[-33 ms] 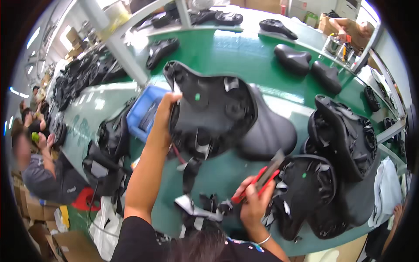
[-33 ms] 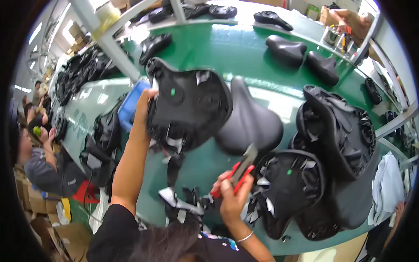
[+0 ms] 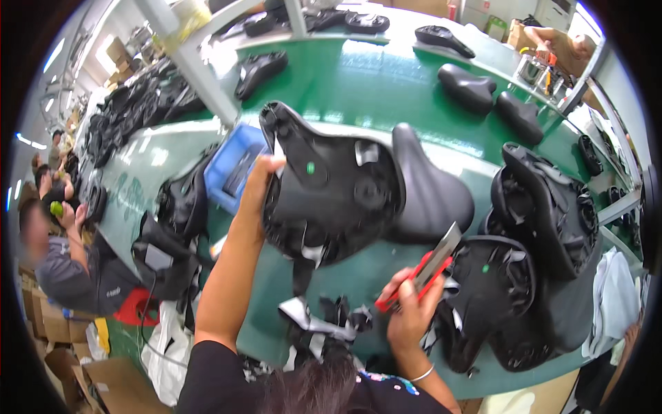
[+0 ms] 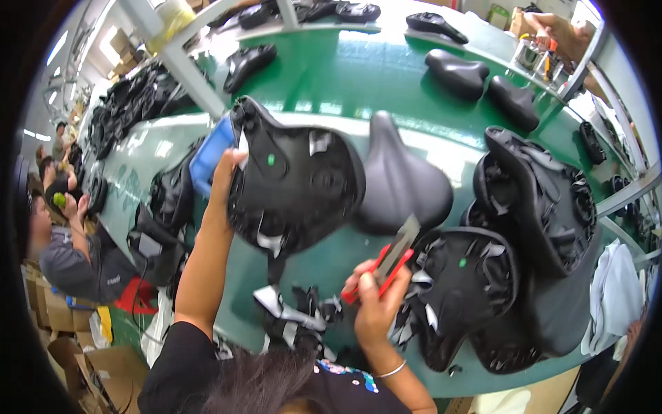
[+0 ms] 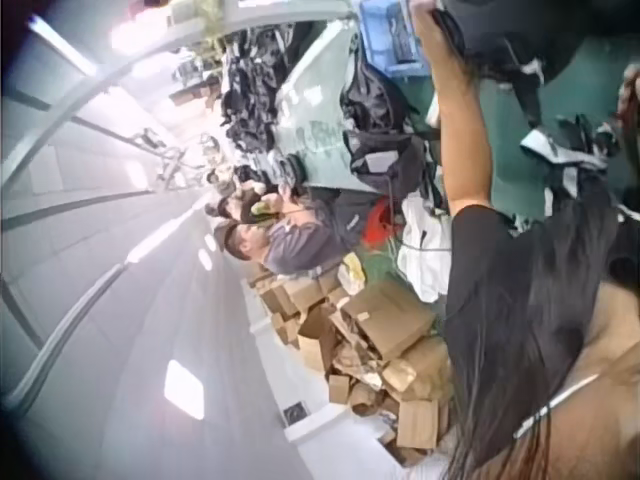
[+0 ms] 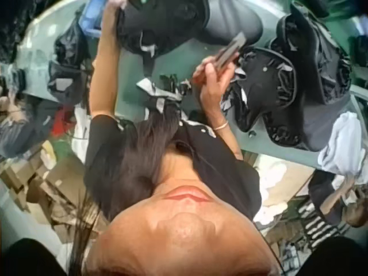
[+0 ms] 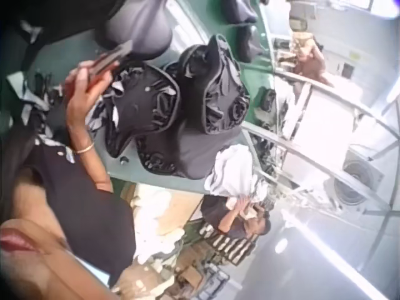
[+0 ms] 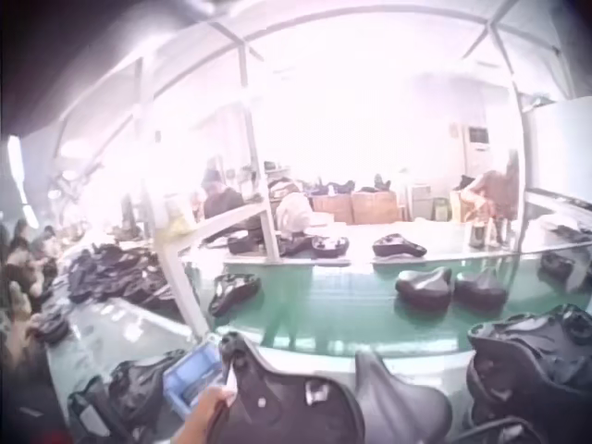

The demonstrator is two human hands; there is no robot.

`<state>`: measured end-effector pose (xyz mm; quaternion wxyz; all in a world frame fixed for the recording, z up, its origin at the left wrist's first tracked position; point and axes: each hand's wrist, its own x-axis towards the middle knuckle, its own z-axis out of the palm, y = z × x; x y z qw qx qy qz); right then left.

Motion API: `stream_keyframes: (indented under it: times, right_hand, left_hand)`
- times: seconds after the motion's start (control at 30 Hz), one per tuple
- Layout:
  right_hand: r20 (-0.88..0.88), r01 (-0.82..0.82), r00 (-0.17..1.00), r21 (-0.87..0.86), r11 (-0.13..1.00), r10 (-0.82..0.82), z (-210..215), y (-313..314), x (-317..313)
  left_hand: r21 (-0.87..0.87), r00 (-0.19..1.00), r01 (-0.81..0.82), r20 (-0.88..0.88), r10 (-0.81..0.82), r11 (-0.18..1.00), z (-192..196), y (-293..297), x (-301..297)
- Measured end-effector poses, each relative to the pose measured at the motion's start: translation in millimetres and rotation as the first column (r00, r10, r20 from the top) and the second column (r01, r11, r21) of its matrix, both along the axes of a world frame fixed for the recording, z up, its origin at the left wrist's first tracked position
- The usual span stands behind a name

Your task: The person uses a red utility knife to trim excess black fabric from the underside of bicycle seats. They hold the seat with one hand and carefully cut along the edges with the other, removing small pieces of material. The person repeats this process on multiple seats, placing the finished items on the table.

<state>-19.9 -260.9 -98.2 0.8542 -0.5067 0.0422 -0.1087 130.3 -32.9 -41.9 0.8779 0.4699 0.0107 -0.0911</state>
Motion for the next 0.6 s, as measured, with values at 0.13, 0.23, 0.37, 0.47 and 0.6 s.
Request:
stream_keyframes:
  times: [0.13,0.23,0.37,0.47,0.6]
  right_hand:
    - [-0.144,-0.228,0.969,-0.193,0.954,0.202,18,-5,-24]
    - [-0.074,-0.269,0.952,-0.667,0.695,0.298,13,-30,-54]
    - [0.233,0.124,0.791,-0.966,0.225,0.566,26,-52,-40]
    - [0.262,0.252,0.717,-0.961,0.110,0.647,38,-50,-23]
    - [-0.022,0.219,0.713,-0.943,-0.252,0.701,53,-48,-8]
  left_hand:
    - [0.012,0.946,-0.051,-0.320,0.052,0.999,-23,34,-116]
    - [0.117,0.950,0.093,-0.308,-0.053,0.989,-46,48,-142]
    - [0.291,0.973,0.192,-0.181,-0.143,0.937,-31,43,-144]
    - [0.444,0.955,0.276,-0.230,-0.189,0.853,-12,38,-134]
    - [0.525,0.943,0.326,-0.244,-0.228,0.786,2,34,-126]
